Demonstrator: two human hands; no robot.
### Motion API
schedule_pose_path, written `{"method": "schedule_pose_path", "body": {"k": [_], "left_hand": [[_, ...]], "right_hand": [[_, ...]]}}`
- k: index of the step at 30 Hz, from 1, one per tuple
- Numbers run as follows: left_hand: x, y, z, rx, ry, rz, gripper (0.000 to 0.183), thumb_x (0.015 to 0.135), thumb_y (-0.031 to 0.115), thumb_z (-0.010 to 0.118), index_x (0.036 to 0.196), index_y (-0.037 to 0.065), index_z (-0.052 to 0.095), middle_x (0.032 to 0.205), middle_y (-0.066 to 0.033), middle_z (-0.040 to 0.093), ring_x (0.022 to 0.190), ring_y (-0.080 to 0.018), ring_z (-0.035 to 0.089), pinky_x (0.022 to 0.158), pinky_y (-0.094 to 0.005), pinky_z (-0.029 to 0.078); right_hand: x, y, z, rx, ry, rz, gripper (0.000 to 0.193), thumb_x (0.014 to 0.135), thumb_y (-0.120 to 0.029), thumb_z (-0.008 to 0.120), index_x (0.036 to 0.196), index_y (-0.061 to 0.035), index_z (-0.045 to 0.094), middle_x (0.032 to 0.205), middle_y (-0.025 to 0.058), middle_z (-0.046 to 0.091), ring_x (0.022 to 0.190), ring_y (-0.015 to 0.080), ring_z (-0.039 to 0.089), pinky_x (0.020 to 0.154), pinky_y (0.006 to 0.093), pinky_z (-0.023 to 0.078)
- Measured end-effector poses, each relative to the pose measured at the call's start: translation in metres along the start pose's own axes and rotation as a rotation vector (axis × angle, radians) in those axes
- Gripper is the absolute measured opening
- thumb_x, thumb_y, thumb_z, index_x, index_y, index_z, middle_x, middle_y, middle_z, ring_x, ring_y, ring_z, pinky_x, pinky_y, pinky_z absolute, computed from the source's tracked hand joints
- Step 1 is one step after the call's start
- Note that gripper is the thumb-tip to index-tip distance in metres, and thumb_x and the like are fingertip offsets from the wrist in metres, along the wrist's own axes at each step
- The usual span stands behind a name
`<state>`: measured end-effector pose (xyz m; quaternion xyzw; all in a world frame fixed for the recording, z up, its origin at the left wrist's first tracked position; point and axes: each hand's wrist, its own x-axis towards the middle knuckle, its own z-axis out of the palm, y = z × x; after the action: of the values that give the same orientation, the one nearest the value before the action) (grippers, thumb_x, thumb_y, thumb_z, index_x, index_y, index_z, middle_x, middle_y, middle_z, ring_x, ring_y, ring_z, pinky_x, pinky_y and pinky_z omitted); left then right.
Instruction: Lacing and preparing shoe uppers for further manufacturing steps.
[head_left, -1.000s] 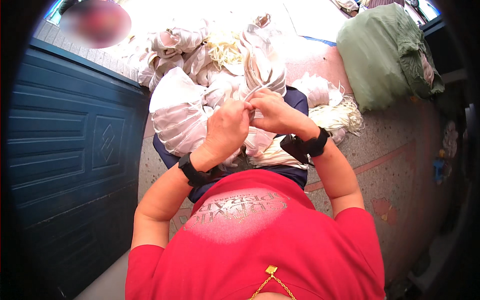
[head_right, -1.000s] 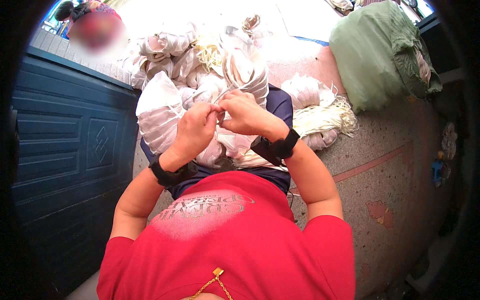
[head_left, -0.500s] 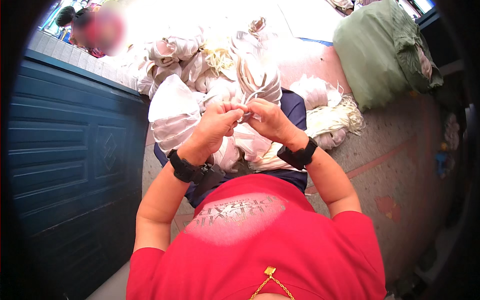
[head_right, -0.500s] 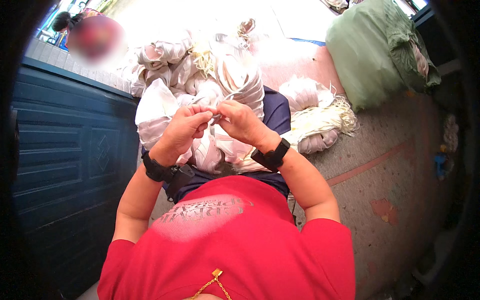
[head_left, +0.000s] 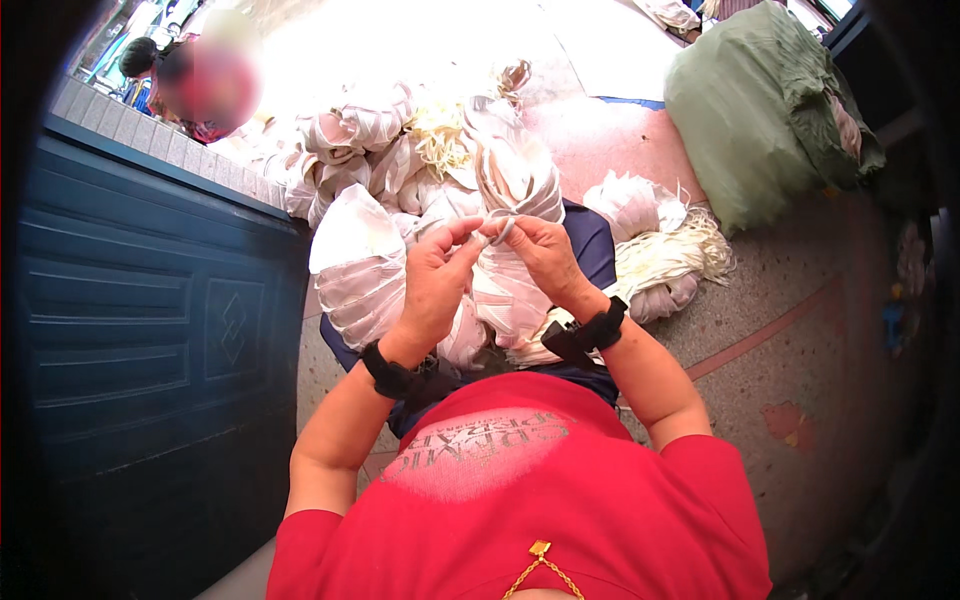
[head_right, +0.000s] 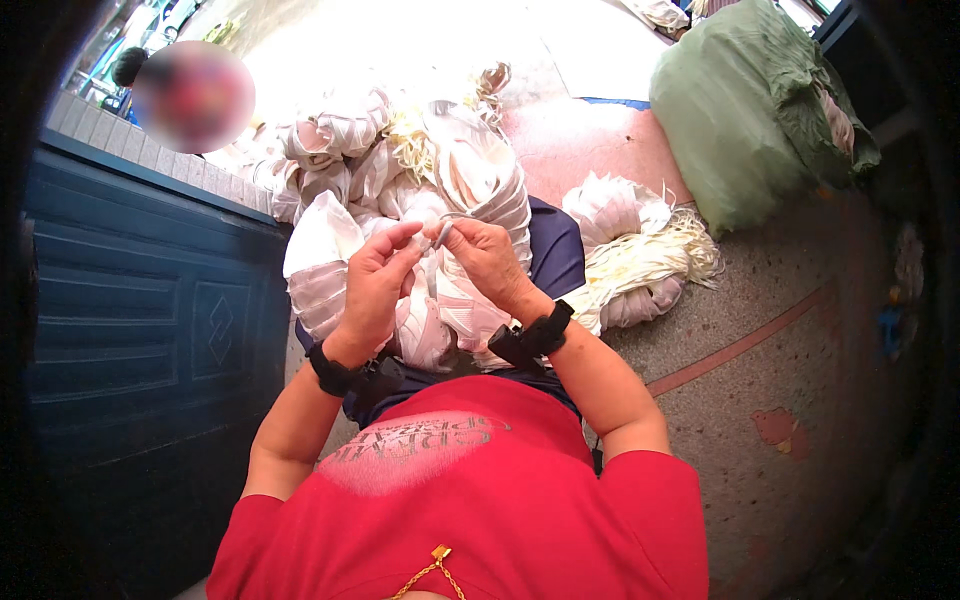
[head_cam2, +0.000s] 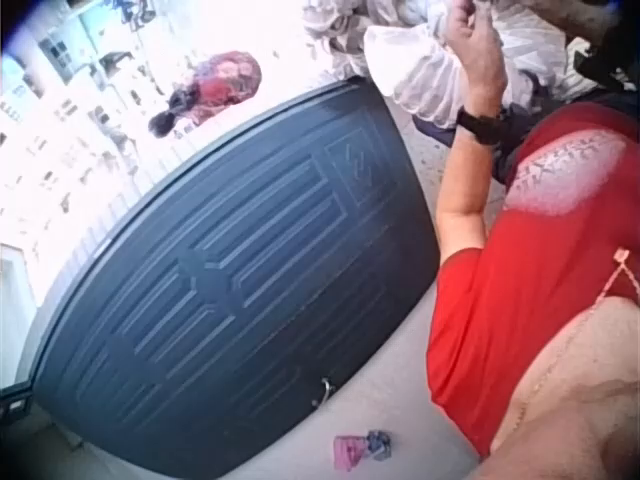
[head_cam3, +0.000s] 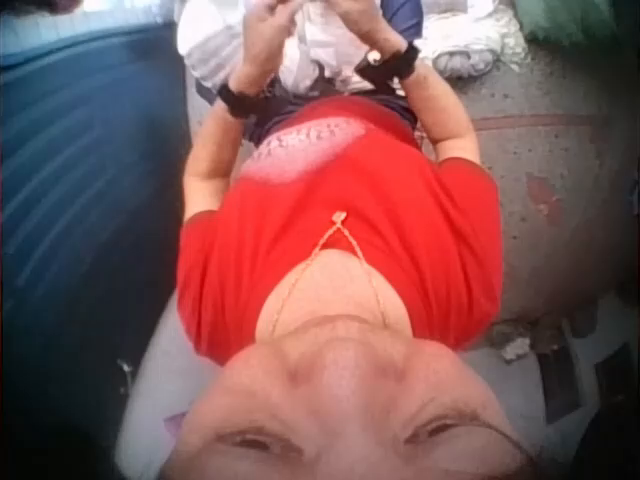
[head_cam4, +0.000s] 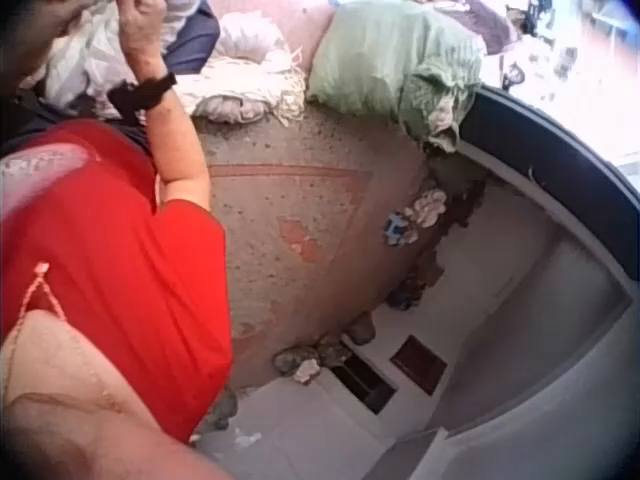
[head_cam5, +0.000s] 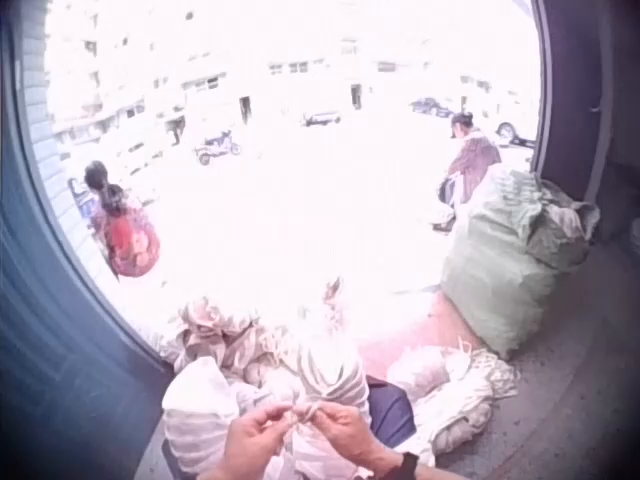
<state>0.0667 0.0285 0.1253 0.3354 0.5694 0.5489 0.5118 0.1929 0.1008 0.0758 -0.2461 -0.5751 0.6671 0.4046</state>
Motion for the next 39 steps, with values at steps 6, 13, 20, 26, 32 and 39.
{"method": "schedule_pose_path", "body": {"k": [6,13,20,26,32,39], "left_hand": [[-0.007,-0.009,-0.005,0.321,0.067,0.19,0.017,0.083,0.004,0.052,0.098,0.001,0.058,0.074,0.0012,0.052,0.053,-0.0014,0.039,0.045,-0.0162,0.03],[-0.01,0.004,0.005,0.662,-0.019,0.499,0.009,0.081,0.005,0.055,0.083,-0.003,0.058,0.062,-0.0068,0.052,0.056,-0.0098,0.045,0.052,-0.0238,0.037],[-0.011,-0.01,-0.001,0.571,0.081,0.396,0.011,0.078,0.008,0.059,0.081,-0.002,0.061,0.067,-0.0057,0.057,0.056,-0.0087,0.047,0.051,-0.0235,0.038],[-0.008,-0.003,0.0,0.635,0.145,0.367,0.01,0.079,0.007,0.059,0.08,-0.002,0.061,0.063,-0.0042,0.056,0.053,-0.0068,0.046,0.047,-0.0219,0.035],[-0.008,-0.01,0.0,0.615,0.199,0.398,0.009,0.078,0.007,0.06,0.08,-0.002,0.061,0.061,-0.0038,0.055,0.052,-0.005,0.045,0.046,-0.021,0.036],[-0.015,-0.013,-0.001,0.506,0.161,0.319,0.016,0.081,0.007,0.056,0.095,-0.001,0.059,0.071,-0.0012,0.057,0.049,-0.0039,0.045,0.044,-0.0183,0.036]], "right_hand": [[0.0,-0.039,-0.007,-0.364,0.031,-0.339,0.015,0.081,-0.015,0.059,0.087,-0.0022,0.064,0.079,0.0081,0.058,0.075,0.014,0.054,0.067,0.0244,0.042],[0.016,-0.108,0.002,-0.34,-0.299,-0.19,0.017,0.084,-0.012,0.053,0.078,0.002,0.062,0.06,0.002,0.052,0.057,0.0066,0.048,0.051,0.0205,0.038],[0.033,-0.023,-0.001,0.322,-0.024,0.259,0.023,0.086,-0.023,0.05,0.089,-0.0018,0.059,0.065,-0.0013,0.052,0.055,0.0052,0.046,0.05,0.0194,0.037],[0.006,-0.016,0.006,-0.031,-0.203,0.358,0.024,0.084,-0.024,0.053,0.095,-0.0036,0.06,0.074,-0.0028,0.054,0.065,0.0032,0.045,0.055,0.0184,0.037],[-0.003,-0.027,0.014,0.011,-0.111,0.226,0.019,0.082,-0.015,0.055,0.092,0.0009,0.06,0.075,0.0007,0.055,0.072,0.0069,0.049,0.062,0.0215,0.041],[-0.006,-0.006,0.022,-0.288,0.024,-0.219,0.016,0.082,-0.013,0.056,0.093,-0.0006,0.059,0.083,0.0035,0.059,0.067,0.0107,0.053,0.062,0.0214,0.042]]}}
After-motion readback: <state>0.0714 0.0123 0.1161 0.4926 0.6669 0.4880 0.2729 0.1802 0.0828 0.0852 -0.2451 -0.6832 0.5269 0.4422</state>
